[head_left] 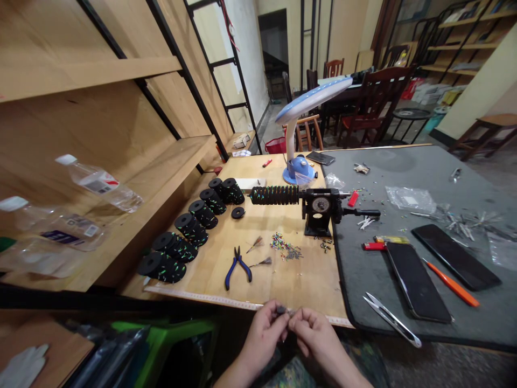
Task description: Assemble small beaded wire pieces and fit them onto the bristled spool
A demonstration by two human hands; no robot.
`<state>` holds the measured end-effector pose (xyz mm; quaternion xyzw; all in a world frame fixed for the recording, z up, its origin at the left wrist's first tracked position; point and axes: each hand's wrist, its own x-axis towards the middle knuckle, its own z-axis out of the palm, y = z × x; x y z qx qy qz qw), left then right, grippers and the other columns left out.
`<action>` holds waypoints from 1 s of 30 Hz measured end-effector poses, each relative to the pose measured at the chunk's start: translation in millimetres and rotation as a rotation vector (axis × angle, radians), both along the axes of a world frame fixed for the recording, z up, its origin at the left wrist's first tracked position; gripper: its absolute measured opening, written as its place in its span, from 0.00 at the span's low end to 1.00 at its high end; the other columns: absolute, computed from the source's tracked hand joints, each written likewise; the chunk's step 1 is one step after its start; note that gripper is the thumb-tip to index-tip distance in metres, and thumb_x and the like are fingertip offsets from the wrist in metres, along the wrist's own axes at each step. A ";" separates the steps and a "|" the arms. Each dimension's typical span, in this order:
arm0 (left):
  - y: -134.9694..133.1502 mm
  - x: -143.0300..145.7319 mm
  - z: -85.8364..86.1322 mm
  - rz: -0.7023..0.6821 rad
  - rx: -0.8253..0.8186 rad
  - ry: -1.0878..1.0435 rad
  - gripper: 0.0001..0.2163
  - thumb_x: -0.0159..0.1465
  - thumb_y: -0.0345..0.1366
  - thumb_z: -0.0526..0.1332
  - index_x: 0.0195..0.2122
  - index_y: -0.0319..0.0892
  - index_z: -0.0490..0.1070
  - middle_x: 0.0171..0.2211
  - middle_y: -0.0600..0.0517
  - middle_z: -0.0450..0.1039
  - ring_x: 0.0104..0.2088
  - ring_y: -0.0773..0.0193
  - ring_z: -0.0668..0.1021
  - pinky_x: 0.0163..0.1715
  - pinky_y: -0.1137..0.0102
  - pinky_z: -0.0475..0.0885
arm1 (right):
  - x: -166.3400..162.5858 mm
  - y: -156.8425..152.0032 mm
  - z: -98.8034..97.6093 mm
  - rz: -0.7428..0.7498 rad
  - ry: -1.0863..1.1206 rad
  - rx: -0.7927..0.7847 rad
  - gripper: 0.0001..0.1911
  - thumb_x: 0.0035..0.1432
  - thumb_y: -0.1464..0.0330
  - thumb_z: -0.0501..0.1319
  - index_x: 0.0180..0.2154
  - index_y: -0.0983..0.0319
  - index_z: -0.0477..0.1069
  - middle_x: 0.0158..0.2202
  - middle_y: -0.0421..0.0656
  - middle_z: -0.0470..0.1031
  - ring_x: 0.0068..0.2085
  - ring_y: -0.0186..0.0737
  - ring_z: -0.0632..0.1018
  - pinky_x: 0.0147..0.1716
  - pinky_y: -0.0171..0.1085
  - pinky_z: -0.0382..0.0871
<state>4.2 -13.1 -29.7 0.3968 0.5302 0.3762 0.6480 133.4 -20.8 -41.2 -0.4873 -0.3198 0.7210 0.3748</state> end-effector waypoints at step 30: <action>-4.9 0.7 11.8 -0.067 0.174 0.072 0.12 0.62 0.42 0.60 0.27 0.42 0.63 0.23 0.55 0.68 0.23 0.67 0.69 0.26 0.73 0.64 | 8.6 6.3 0.3 -0.139 -0.055 0.096 0.26 0.46 0.43 0.63 0.25 0.60 0.62 0.10 0.27 0.56 0.14 0.26 0.52 0.16 0.29 0.44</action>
